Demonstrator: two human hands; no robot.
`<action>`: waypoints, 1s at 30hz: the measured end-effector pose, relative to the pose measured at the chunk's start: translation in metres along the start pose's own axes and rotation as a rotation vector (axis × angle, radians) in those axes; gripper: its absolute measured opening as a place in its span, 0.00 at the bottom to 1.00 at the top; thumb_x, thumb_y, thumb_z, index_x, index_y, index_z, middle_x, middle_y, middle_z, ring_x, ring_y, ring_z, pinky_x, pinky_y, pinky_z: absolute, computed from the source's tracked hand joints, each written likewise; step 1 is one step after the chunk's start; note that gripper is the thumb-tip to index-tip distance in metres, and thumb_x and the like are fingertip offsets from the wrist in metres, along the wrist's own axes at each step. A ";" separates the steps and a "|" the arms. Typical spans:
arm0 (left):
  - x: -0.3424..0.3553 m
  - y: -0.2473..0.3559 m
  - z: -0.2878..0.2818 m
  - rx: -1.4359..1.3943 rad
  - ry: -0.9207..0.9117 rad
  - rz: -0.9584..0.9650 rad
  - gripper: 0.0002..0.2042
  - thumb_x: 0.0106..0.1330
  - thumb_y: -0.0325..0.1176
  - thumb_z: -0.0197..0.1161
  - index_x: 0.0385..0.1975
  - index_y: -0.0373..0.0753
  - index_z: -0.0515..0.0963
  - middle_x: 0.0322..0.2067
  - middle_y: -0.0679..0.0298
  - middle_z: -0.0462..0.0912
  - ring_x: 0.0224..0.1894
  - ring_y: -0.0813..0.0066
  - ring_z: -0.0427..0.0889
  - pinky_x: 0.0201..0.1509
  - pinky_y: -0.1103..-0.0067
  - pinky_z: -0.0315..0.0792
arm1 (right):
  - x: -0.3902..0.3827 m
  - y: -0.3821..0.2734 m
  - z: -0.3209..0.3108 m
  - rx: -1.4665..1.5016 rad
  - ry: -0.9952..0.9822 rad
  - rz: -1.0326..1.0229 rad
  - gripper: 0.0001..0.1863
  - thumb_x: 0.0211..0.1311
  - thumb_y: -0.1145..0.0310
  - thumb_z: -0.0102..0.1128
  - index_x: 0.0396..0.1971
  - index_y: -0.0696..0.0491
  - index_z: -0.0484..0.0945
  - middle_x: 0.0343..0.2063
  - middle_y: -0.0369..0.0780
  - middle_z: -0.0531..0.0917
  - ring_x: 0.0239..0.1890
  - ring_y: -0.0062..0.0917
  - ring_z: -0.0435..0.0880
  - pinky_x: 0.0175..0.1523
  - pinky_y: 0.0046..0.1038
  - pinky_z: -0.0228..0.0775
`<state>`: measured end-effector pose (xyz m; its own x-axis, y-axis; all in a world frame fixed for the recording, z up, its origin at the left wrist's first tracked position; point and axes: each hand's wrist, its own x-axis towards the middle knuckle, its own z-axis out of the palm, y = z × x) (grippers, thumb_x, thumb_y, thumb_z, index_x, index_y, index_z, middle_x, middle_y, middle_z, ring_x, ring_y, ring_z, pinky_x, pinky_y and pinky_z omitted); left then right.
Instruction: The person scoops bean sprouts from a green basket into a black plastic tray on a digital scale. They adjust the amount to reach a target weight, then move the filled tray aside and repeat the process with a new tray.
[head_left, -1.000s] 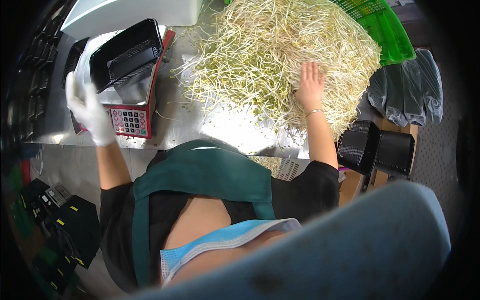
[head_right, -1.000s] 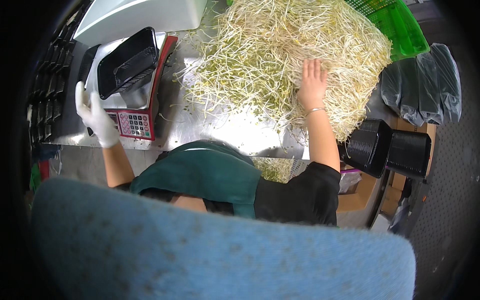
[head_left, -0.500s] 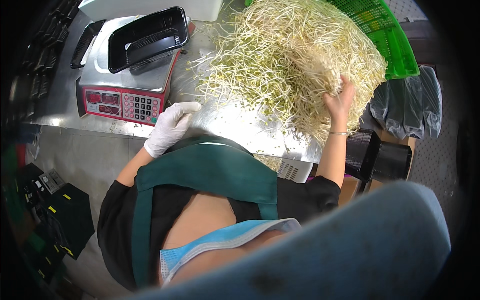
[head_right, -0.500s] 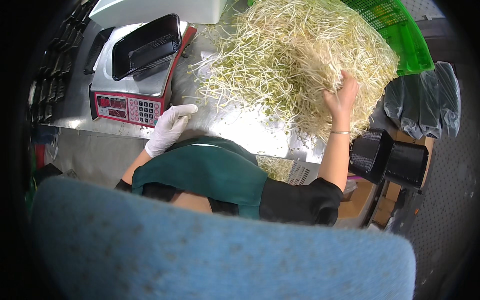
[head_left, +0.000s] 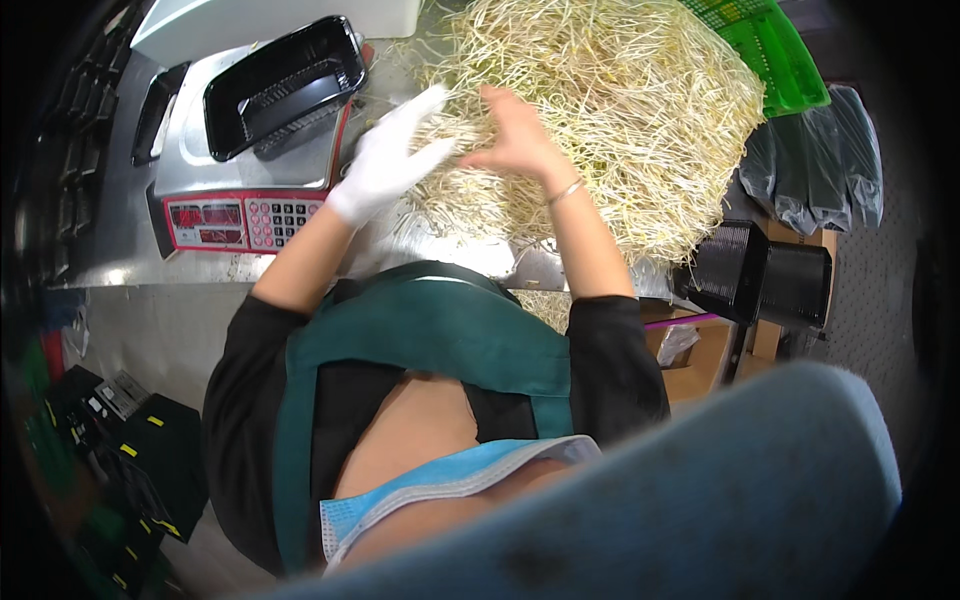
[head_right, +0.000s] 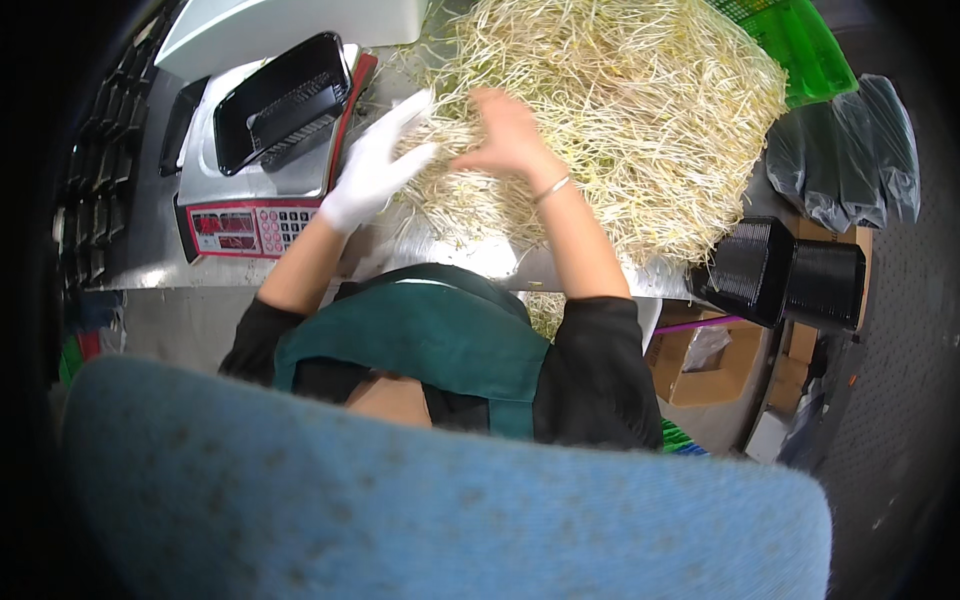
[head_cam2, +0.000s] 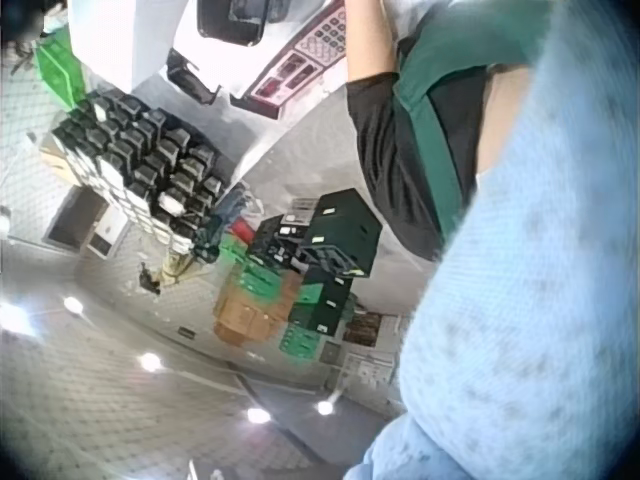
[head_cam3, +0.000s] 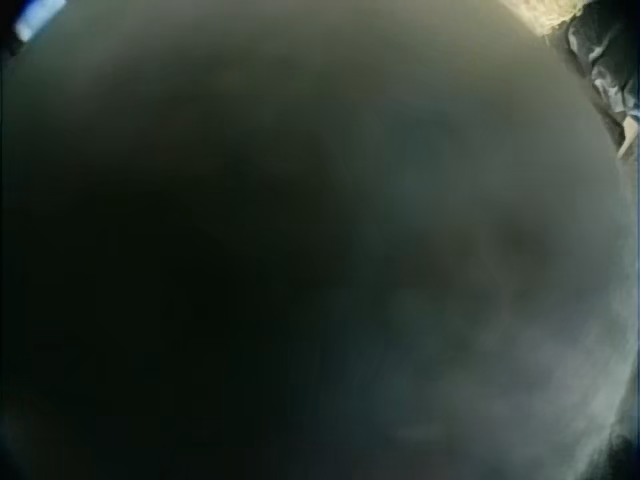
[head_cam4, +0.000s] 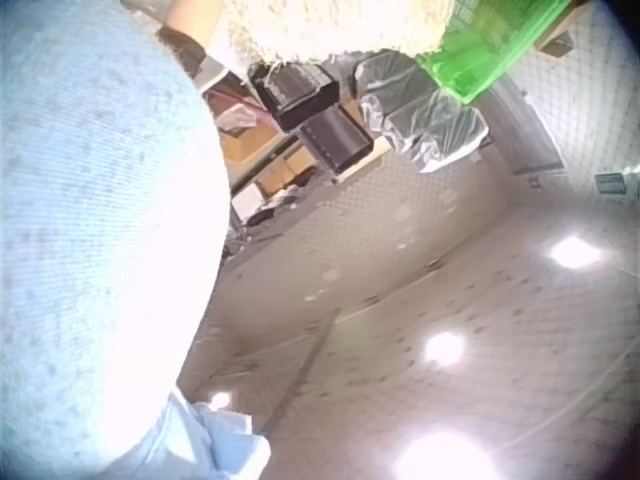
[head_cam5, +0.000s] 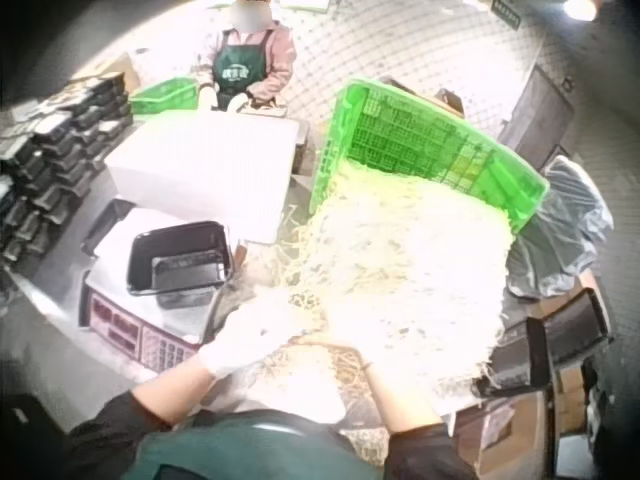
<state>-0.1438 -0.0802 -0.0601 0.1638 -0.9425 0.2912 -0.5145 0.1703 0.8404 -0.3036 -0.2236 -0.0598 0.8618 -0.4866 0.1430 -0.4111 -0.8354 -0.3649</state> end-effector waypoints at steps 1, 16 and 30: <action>0.019 0.001 0.010 0.157 -0.035 0.050 0.36 0.56 0.43 0.64 0.61 0.33 0.57 0.61 0.50 0.61 0.63 0.61 0.60 0.66 0.72 0.54 | 0.004 0.018 -0.005 0.067 -0.133 0.187 0.51 0.31 0.49 0.73 0.55 0.64 0.63 0.50 0.54 0.73 0.54 0.42 0.71 0.59 0.32 0.63; 0.009 -0.055 0.048 0.738 -0.340 -0.138 0.43 0.47 0.41 0.65 0.63 0.34 0.50 0.50 0.49 0.70 0.51 0.59 0.72 0.66 0.64 0.48 | -0.056 0.019 0.015 -0.103 -0.080 0.239 0.41 0.35 0.68 0.67 0.56 0.58 0.61 0.42 0.51 0.77 0.49 0.41 0.75 0.56 0.36 0.64; -0.018 -0.007 0.024 0.400 -0.353 -0.213 0.29 0.62 0.29 0.41 0.66 0.47 0.50 0.48 0.46 0.72 0.41 0.51 0.78 0.46 0.69 0.71 | -0.066 0.032 -0.037 -0.342 -0.026 -0.043 0.27 0.37 0.79 0.57 0.46 0.57 0.71 0.30 0.44 0.78 0.33 0.37 0.79 0.39 0.33 0.73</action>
<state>-0.1633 -0.0716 -0.0823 0.0427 -0.9947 -0.0934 -0.7906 -0.0908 0.6056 -0.3852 -0.2278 -0.0470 0.8860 -0.4461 0.1263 -0.4463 -0.8944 -0.0287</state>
